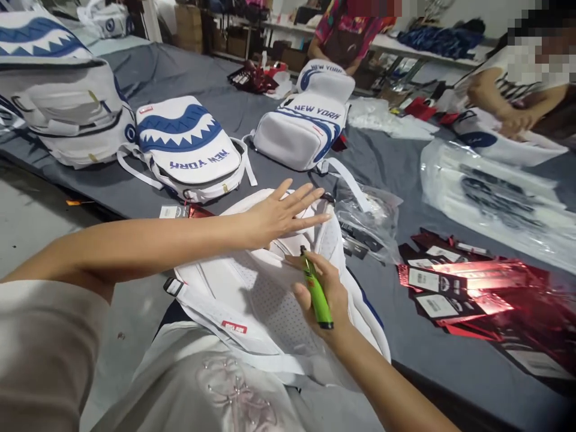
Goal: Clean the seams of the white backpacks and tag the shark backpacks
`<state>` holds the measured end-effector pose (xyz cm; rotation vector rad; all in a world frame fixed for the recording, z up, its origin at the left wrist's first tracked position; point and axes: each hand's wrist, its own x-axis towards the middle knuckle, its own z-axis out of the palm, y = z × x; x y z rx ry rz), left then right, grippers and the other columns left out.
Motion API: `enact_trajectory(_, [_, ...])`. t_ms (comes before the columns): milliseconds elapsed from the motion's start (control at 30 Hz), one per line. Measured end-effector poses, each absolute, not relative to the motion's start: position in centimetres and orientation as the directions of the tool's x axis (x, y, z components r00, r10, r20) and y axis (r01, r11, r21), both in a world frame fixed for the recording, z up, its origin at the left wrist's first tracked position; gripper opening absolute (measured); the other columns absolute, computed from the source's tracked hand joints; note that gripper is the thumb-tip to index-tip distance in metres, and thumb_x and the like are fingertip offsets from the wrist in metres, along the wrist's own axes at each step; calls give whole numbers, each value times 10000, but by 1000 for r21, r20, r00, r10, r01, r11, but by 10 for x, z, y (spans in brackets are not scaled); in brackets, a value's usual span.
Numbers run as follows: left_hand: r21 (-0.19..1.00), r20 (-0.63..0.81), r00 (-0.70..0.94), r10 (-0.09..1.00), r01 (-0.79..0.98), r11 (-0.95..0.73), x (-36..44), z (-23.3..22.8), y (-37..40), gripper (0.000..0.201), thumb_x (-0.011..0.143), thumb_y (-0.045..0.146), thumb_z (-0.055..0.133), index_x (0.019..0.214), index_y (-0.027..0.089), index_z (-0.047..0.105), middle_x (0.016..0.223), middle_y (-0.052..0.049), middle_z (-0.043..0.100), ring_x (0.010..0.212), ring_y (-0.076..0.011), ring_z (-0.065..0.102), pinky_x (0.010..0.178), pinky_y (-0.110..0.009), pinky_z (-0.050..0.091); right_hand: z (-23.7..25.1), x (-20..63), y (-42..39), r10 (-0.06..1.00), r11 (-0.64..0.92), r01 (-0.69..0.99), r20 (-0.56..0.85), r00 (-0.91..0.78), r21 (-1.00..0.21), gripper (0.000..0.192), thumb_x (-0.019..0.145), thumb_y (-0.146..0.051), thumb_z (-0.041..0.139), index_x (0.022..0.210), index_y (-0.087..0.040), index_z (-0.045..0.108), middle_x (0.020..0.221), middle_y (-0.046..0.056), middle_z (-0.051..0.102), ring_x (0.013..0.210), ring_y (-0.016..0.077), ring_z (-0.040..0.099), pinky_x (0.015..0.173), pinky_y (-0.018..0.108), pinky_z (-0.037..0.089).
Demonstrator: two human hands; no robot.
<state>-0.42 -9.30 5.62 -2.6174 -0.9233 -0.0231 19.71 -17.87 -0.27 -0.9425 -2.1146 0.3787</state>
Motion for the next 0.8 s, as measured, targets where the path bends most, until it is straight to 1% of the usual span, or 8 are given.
enact_trajectory(100, [-337, 119, 742, 660, 655, -676, 6, 51, -90, 1121, 703, 347, 810, 1577, 215, 121, 1633, -207, 172, 1482, -395, 238, 1141, -573, 268, -5, 199, -177, 805, 591, 536, 480, -348, -603, 375, 967, -470, 540, 1237, -224, 453, 1026, 97, 748, 894, 240, 738, 724, 355, 596])
enact_trajectory(200, [-309, 170, 721, 672, 686, -658, 13, 48, -88, 974, 807, 300, 714, 1579, 183, 132, 1561, -213, 334, 1389, -370, 380, 1098, -526, 333, 2, 204, -171, 790, 613, 563, 460, -406, -555, 189, 966, -354, 549, 1116, -238, 552, 932, 61, 752, 784, 207, 734, 678, 313, 581])
enact_trajectory(267, [-301, 183, 717, 672, 692, -656, 14, 47, -88, 921, 835, 280, 685, 1578, 180, 149, 1540, -208, 366, 1368, -364, 396, 1096, -519, 333, 10, 209, -167, 771, 637, 559, 450, -451, -531, 161, 955, -293, 572, 1106, -240, 593, 939, 56, 750, 791, 196, 727, 720, 313, 576])
enact_trajectory(400, [-289, 155, 701, 696, 706, -647, 15, 46, -86, 908, 824, 311, 717, 1563, 175, 207, 1561, -192, 343, 1377, -359, 384, 1118, -514, 321, 28, 217, -156, 782, 622, 573, 375, -499, -534, 223, 931, -272, 629, 1145, -215, 643, 1072, 85, 736, 952, 222, 708, 830, 351, 562])
enact_trajectory(533, [-269, 139, 669, 730, 735, -622, 20, 39, -80, 831, 857, 287, 674, 1553, 169, 234, 1587, -188, 307, 1427, -360, 334, 1156, -523, 276, 39, 212, -139, 821, 530, 594, 191, -538, -606, 298, 936, -381, 619, 1169, -205, 680, 1129, 94, 730, 1019, 241, 690, 867, 370, 555])
enact_trajectory(633, [-244, 119, 641, 758, 759, -603, 24, 37, -77, 784, 876, 261, 645, 1545, 154, 250, 1602, -207, 267, 1450, -373, 304, 1157, -538, 267, 42, 205, -127, 794, 539, 615, 104, -599, -576, 254, 934, -301, 559, 1123, -207, 700, 1056, 79, 752, 959, 246, 692, 848, 382, 542])
enact_trajectory(733, [-200, 110, 596, 795, 797, -570, 25, 40, -77, 795, 858, 223, 661, 1541, 198, 256, 1615, -193, 246, 1457, -396, 285, 1131, -573, 284, 41, 203, -123, 790, 556, 675, 55, -611, -485, 257, 908, -241, 523, 1104, -185, 678, 900, 80, 737, 822, 239, 673, 717, 357, 526])
enact_trajectory(800, [-179, 106, 582, 806, 809, -560, 26, 42, -78, 810, 848, 192, 659, 1543, 227, 246, 1620, -176, 240, 1453, -400, 286, 1109, -594, 300, 41, 205, -123, 803, 537, 697, 37, -594, -475, 239, 916, -261, 517, 1093, -180, 655, 861, 79, 715, 789, 234, 658, 676, 342, 512])
